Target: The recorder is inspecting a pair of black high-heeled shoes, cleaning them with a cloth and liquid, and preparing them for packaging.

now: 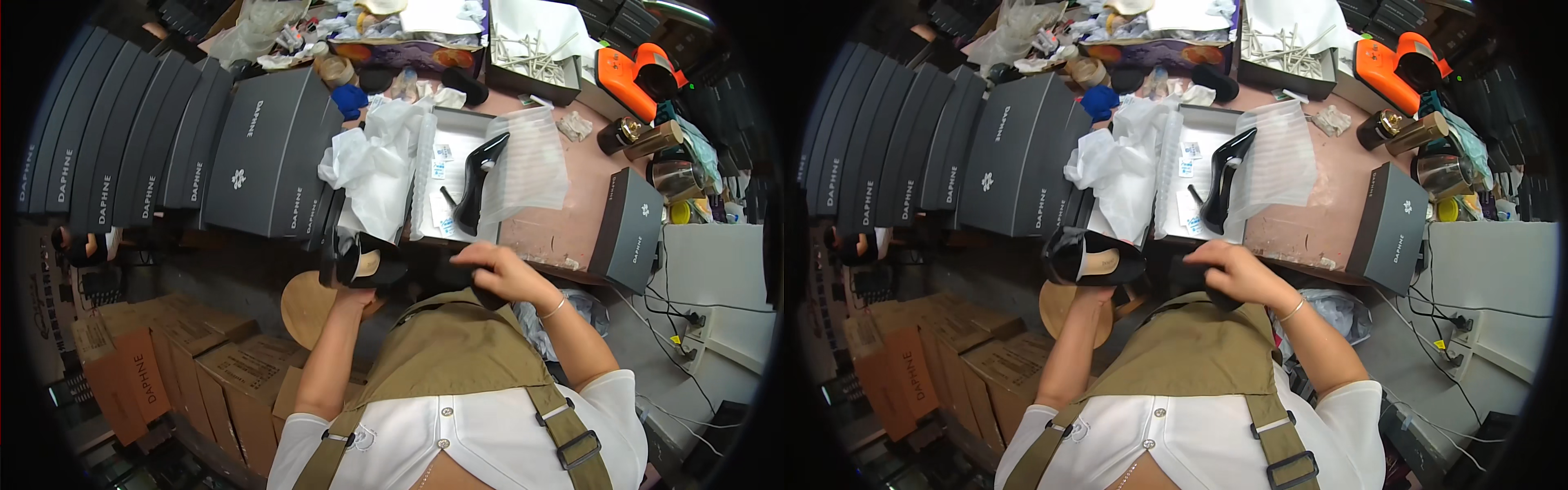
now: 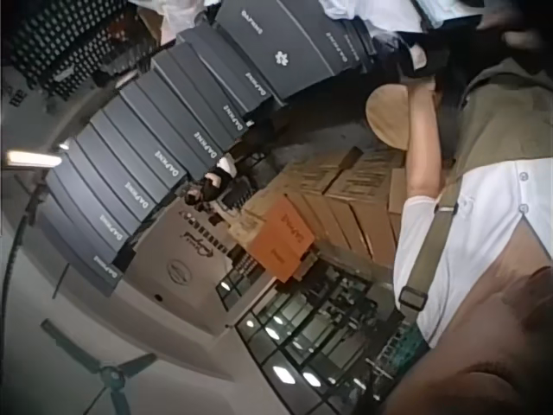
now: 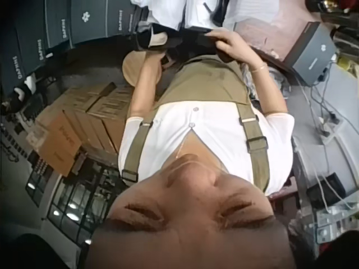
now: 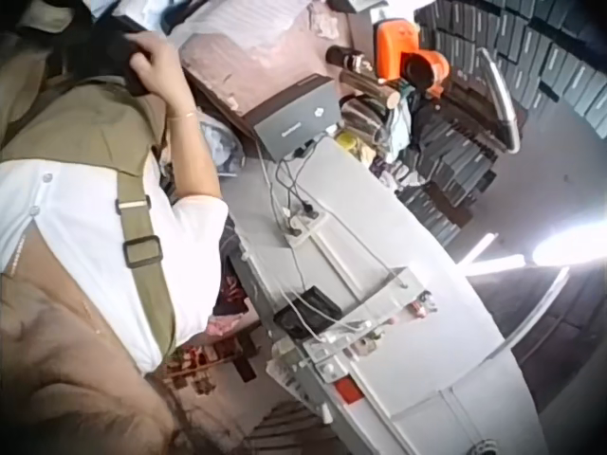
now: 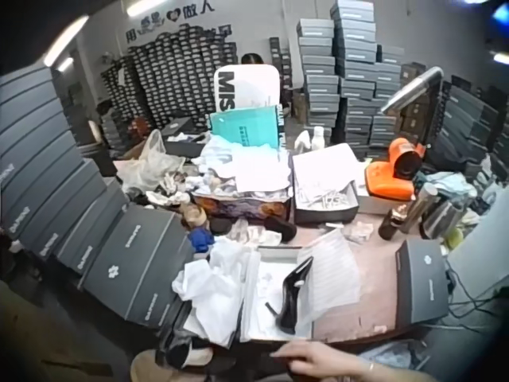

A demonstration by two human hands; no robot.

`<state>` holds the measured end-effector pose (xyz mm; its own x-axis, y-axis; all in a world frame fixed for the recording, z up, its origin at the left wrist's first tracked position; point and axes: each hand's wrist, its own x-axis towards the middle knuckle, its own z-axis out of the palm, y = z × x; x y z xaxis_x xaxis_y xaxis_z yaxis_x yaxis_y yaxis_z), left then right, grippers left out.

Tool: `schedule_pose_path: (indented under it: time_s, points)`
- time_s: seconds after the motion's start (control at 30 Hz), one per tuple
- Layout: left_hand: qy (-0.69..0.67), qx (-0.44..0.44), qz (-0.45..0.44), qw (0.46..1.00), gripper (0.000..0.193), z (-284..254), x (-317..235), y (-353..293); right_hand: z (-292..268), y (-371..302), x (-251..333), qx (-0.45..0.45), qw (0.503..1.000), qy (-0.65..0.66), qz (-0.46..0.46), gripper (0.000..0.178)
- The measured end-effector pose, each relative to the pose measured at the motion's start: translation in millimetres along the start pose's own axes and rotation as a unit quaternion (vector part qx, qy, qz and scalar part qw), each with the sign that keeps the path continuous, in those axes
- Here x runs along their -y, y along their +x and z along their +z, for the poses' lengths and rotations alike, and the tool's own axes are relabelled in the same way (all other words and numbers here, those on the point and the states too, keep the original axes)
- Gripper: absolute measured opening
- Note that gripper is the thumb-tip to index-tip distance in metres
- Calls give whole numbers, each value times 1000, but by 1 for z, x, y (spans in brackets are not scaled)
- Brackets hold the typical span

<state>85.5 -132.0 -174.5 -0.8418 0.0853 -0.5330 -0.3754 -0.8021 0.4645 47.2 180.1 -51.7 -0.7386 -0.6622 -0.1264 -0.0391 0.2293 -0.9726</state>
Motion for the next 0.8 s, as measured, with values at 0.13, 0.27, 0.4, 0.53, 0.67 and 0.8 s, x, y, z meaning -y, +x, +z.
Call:
schedule_pose_path:
  time_s: [0.13,0.27,0.4,0.53,0.67,0.8]
  points:
    - [28,-59,-125,990,60,70,-31,33,-23,2,-14,-91,970,168,150,33]
    - [-60,-252,-100,961,89,91,-15,40,-30,-14,-45,-113,978,125,125,32]
    - [456,10,46,888,87,132,55,51,-38,-28,-56,-132,947,242,166,34]
    - [761,73,210,610,80,144,102,138,-41,-34,-36,-27,966,209,150,40]
    - [580,61,157,797,60,136,84,149,-49,-53,-31,15,993,112,15,43]
    - [425,123,179,879,52,176,36,78,-70,-29,-17,-293,922,229,112,42]
